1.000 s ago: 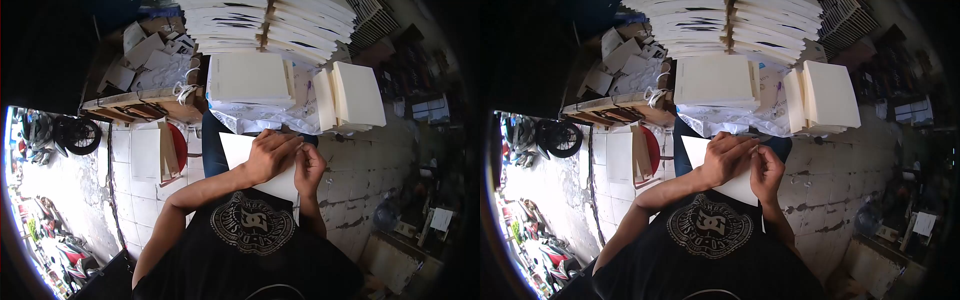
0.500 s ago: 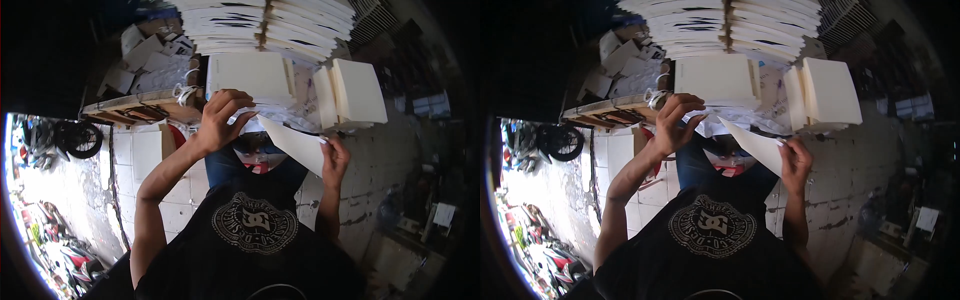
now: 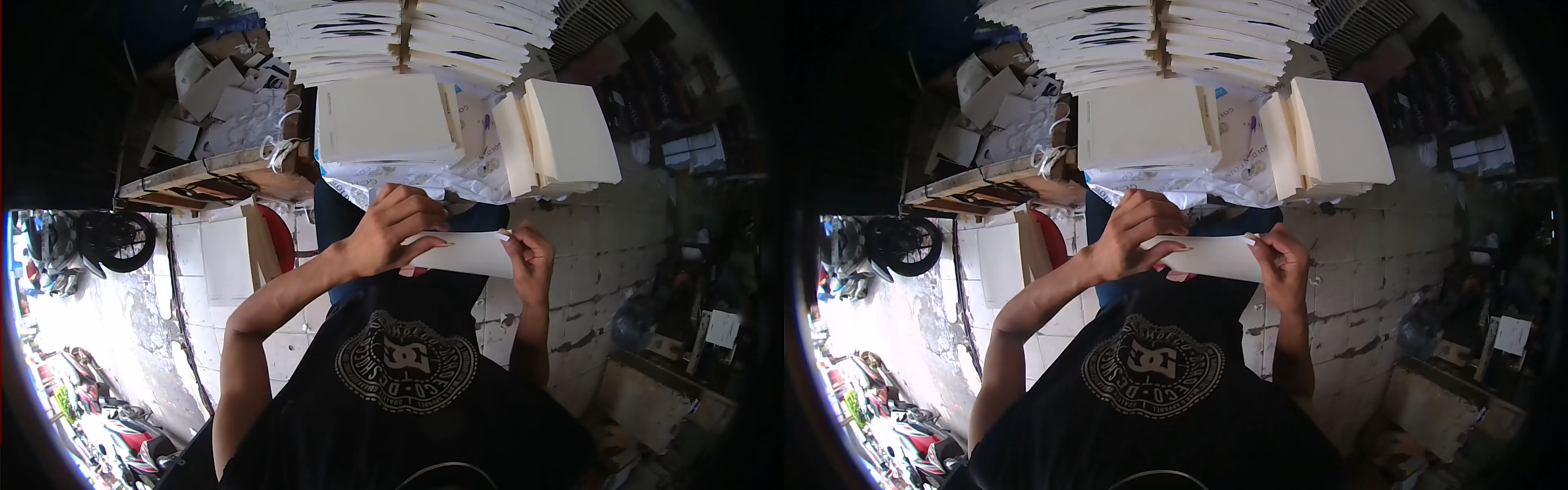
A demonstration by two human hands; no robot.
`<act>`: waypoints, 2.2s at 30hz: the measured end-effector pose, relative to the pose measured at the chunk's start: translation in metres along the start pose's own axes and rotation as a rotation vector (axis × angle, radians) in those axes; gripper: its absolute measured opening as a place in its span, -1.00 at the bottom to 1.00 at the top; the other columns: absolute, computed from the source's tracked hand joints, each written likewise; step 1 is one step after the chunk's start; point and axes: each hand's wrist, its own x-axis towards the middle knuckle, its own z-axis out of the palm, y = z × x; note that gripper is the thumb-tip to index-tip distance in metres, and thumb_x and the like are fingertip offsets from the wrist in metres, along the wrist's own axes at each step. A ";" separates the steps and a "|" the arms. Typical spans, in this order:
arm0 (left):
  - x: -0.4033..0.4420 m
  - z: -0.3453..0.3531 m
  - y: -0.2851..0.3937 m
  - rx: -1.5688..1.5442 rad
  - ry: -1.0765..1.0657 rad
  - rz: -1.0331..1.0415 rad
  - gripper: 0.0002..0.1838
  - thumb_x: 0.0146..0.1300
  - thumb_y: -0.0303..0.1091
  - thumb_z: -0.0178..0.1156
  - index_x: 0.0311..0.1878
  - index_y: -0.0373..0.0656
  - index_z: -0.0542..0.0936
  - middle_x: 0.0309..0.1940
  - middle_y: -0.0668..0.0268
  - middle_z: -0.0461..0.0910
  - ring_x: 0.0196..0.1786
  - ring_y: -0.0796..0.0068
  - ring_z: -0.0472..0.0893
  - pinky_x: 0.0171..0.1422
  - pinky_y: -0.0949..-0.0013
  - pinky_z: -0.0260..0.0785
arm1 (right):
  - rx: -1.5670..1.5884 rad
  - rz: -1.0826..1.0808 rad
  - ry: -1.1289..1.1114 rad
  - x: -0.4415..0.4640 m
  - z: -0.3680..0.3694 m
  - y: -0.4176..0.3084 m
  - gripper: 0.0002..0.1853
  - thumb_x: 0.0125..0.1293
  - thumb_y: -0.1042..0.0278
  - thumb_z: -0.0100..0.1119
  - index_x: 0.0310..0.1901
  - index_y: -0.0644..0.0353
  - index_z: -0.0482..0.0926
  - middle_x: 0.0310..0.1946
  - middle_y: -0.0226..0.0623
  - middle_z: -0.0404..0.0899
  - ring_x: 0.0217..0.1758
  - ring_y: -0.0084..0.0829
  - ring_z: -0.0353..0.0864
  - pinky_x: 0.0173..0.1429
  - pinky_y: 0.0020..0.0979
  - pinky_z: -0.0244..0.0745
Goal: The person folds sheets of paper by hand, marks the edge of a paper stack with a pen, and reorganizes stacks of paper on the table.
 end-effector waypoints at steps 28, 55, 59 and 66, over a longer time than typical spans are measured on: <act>-0.041 -0.106 -0.079 -0.630 0.168 -0.894 -0.09 0.46 0.38 -0.38 0.46 -0.34 0.25 0.32 0.01 0.44 0.30 0.15 0.47 0.39 0.11 0.28 | 0.398 -0.448 0.342 0.043 -0.027 -0.027 -0.82 0.30 0.61 0.22 -0.07 0.40 0.60 -0.09 -0.12 0.65 -0.06 -0.44 0.64 0.10 -0.44 0.51; -0.017 -0.060 -0.108 0.415 0.375 -1.023 -0.52 0.26 -0.02 0.32 -0.36 -0.38 0.69 -0.59 0.17 0.64 -0.48 0.56 0.56 -0.30 0.34 0.41 | -0.341 -0.384 -0.197 0.217 0.058 0.085 -0.54 0.28 0.03 0.30 -0.61 0.23 0.54 -0.57 -0.30 0.52 -0.22 -0.21 0.48 0.09 -0.14 0.36; -0.020 -0.061 -0.113 0.387 0.364 -1.072 -0.51 0.25 0.01 0.32 -0.31 -0.38 0.71 -0.53 0.15 0.69 -0.43 0.51 0.63 -0.25 0.32 0.45 | -0.338 -0.343 -0.230 0.219 0.058 0.088 -0.54 0.28 0.04 0.30 -0.62 0.23 0.54 -0.58 -0.30 0.51 -0.19 -0.21 0.48 0.16 -0.15 0.34; -0.016 -0.061 -0.112 0.411 0.355 -1.060 -0.49 0.23 0.03 0.32 -0.29 -0.37 0.72 -0.51 0.12 0.70 -0.40 0.46 0.67 -0.21 0.31 0.48 | -0.349 -0.364 -0.176 0.216 0.060 0.090 -0.53 0.27 0.01 0.32 -0.61 0.23 0.53 -0.54 -0.28 0.53 -0.14 -0.22 0.50 0.23 -0.16 0.29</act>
